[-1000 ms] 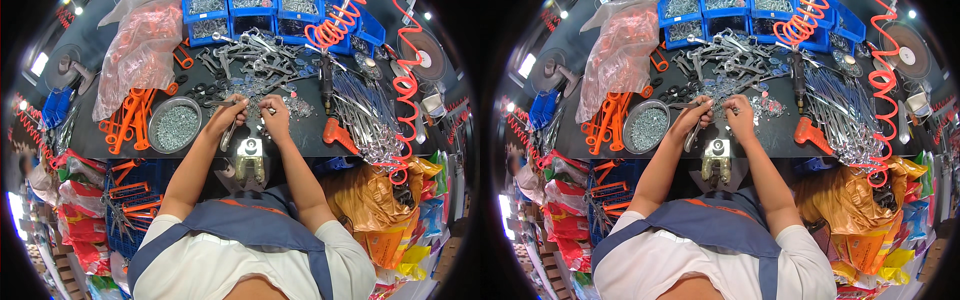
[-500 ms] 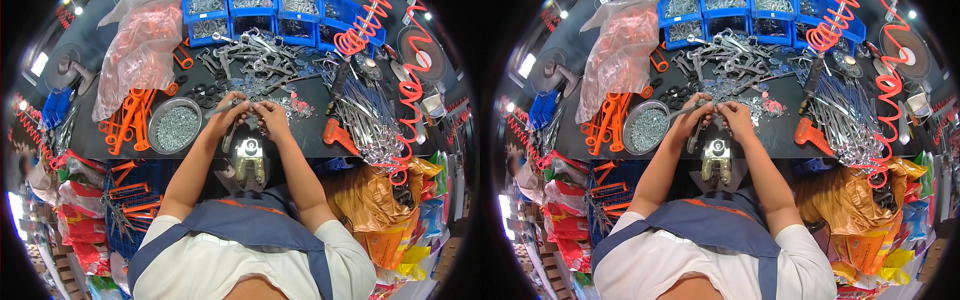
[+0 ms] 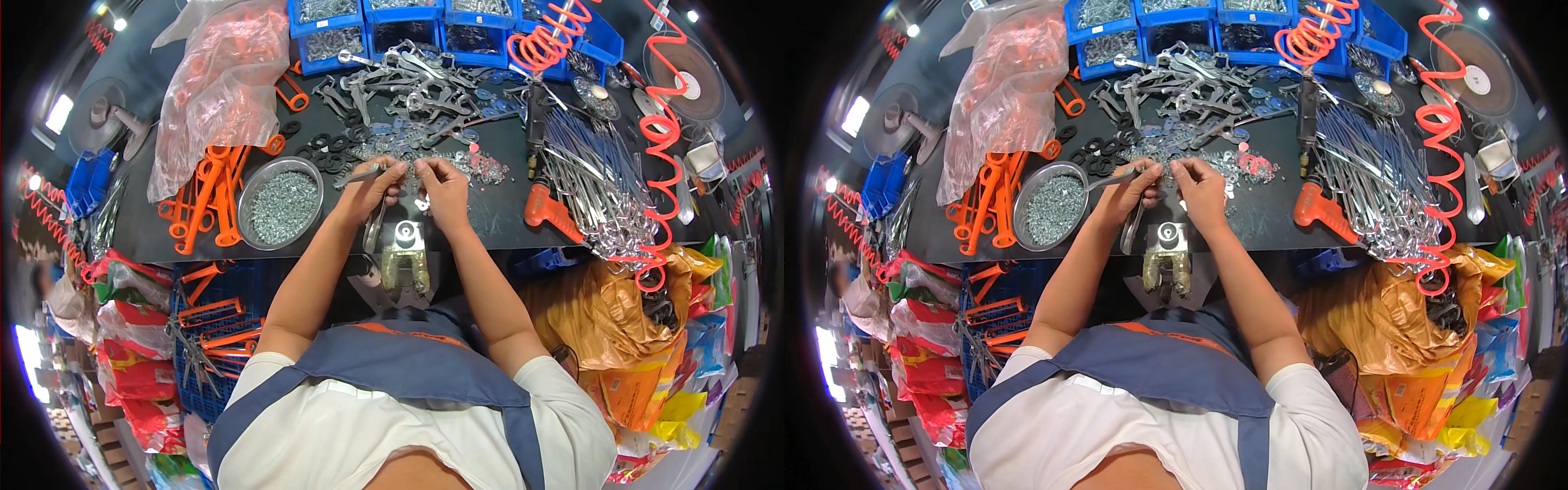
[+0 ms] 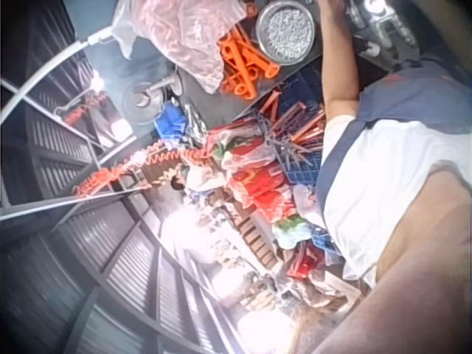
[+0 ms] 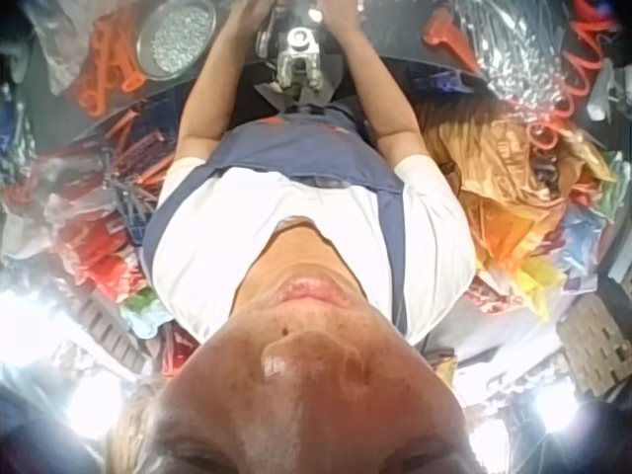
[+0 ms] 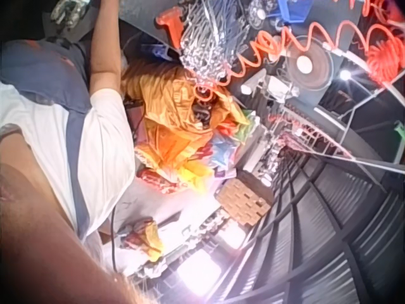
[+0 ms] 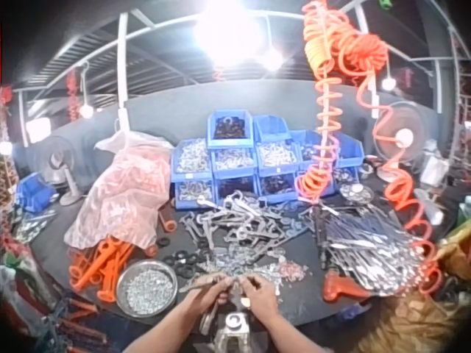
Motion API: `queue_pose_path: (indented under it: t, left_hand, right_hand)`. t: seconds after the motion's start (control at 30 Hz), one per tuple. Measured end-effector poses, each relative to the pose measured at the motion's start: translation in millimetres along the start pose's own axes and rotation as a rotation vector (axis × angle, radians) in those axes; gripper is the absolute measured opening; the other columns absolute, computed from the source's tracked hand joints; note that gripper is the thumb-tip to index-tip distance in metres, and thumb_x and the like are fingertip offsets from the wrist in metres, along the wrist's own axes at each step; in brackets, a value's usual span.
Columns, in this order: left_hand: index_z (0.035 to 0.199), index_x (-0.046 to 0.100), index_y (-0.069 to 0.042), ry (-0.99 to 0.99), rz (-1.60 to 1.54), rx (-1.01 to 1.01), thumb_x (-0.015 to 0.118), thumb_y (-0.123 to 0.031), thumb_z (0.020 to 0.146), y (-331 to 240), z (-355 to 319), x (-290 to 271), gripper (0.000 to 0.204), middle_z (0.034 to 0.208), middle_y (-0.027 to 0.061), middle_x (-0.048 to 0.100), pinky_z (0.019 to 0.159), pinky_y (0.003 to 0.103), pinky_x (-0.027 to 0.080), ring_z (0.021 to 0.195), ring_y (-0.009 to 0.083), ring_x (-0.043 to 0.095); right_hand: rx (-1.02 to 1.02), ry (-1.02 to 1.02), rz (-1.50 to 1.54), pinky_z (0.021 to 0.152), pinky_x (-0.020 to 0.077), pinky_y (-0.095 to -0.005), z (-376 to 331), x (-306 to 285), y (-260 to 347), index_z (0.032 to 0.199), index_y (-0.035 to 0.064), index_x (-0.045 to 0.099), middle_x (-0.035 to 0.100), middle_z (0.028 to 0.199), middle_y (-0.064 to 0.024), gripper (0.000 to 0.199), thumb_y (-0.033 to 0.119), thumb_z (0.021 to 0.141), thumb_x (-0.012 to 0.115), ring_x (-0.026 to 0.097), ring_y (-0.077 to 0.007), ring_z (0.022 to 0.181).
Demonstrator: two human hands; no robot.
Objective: Assembling mechanical components for a hand-held tool (caulking gun) at a workbench using a powered screwdriver.
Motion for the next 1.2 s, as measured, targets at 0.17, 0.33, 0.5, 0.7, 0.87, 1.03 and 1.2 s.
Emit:
queue_pose_path:
  t: [0.17, 0.33, 0.5, 0.7, 0.87, 1.03, 1.2]
  left_hand:
    - [0.105, 0.053, -0.002, -0.028, 0.346, 0.069, 0.068, -0.02, 0.083, 5.3, 10.0, -15.4, 0.032, 0.074, 0.0012, 0.056, 0.05, 0.021, 0.039, 0.059, 0.0073, 0.048]
    - [0.133, 0.031, -0.007, 0.037, 0.255, 0.157, 0.053, 0.0, 0.079, -25.4, -11.3, -13.4, 0.059, 0.117, 0.0159, 0.056, 0.073, 0.027, 0.047, 0.091, 0.0142, 0.056]
    - [0.122, 0.039, 0.0, 0.003, -0.071, 0.072, 0.05, -0.005, 0.086, -32.0, -39.6, -14.2, 0.038, 0.113, 0.0163, 0.058, 0.075, 0.027, 0.048, 0.085, 0.0133, 0.058]
    - [0.11, 0.05, 0.001, -0.095, 0.202, 0.256, 0.059, -0.008, 0.087, -23.3, -92.3, 1.1, 0.025, 0.099, 0.0104, 0.062, 0.075, 0.026, 0.048, 0.083, 0.0141, 0.061]
    - [0.112, 0.049, 0.003, -0.158, 0.095, 0.294, 0.061, -0.002, 0.085, -15.5, -112.7, 9.7, 0.029, 0.103, 0.0114, 0.061, 0.082, 0.028, 0.049, 0.09, 0.0156, 0.061]
    - [0.111, 0.051, 0.002, -0.224, 0.172, 0.337, 0.065, -0.001, 0.083, -21.7, -121.4, 5.0, 0.031, 0.103, 0.0084, 0.06, 0.085, 0.026, 0.047, 0.098, 0.0131, 0.057]
    - [0.109, 0.052, 0.002, -0.253, 0.282, 0.359, 0.065, 0.001, 0.082, -21.9, -127.9, -3.7, 0.03, 0.103, 0.007, 0.059, 0.086, 0.025, 0.045, 0.096, 0.0118, 0.057]
  right_hand:
    - [-0.021, -0.123, -0.098, 0.057, 0.0518, -0.0229, 14.0, -55.7, 7.2, 0.096, -0.0024, 0.064, 0.061, 0.081, -0.0047, 0.016, 0.009, 0.084, 0.063, 0.057, -0.0092, 0.068]
    - [0.071, -0.167, -0.195, 0.058, 0.0518, -0.0229, -19.1, -115.9, -0.5, 0.094, -0.0027, 0.063, 0.062, 0.082, -0.005, 0.017, 0.004, 0.079, 0.063, 0.058, -0.0097, 0.07]
    - [0.247, -0.039, -0.123, 0.058, 0.0523, -0.0248, -40.3, -96.2, -39.2, 0.092, -0.0029, 0.062, 0.061, 0.082, -0.0055, 0.015, 0.004, 0.079, 0.063, 0.059, -0.0105, 0.068]
    - [-0.012, -0.006, -0.099, 0.066, 0.0518, -0.0242, -34.3, -43.6, 28.7, 0.095, -0.0023, 0.061, 0.061, 0.084, -0.0047, 0.015, 0.0, 0.08, 0.063, 0.059, -0.0114, 0.076]
    - [-0.359, 0.133, -0.27, 0.067, 0.0495, -0.0255, -81.8, 23.1, 79.0, 0.083, 0.0007, 0.061, 0.062, 0.09, -0.0101, 0.016, -0.004, 0.07, 0.069, 0.062, -0.0151, 0.078]
    - [-0.463, 0.124, -0.25, 0.066, 0.0493, -0.0268, -88.1, 41.2, 74.7, 0.083, -0.0001, 0.063, 0.064, 0.089, -0.0115, 0.017, -0.007, 0.069, 0.069, 0.063, -0.0187, 0.076]
    - [-0.433, 0.184, -0.33, 0.068, 0.0498, -0.0274, -94.7, 50.1, 76.2, 0.084, -0.0013, 0.064, 0.064, 0.091, -0.0131, 0.014, -0.005, 0.071, 0.068, 0.064, -0.0202, 0.077]
Point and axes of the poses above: each hand's wrist, its own z-axis towards the middle knuckle, its own x-axis out of the palm, y = z × x, the point moved 7 cm from there along z, towards the middle knuckle
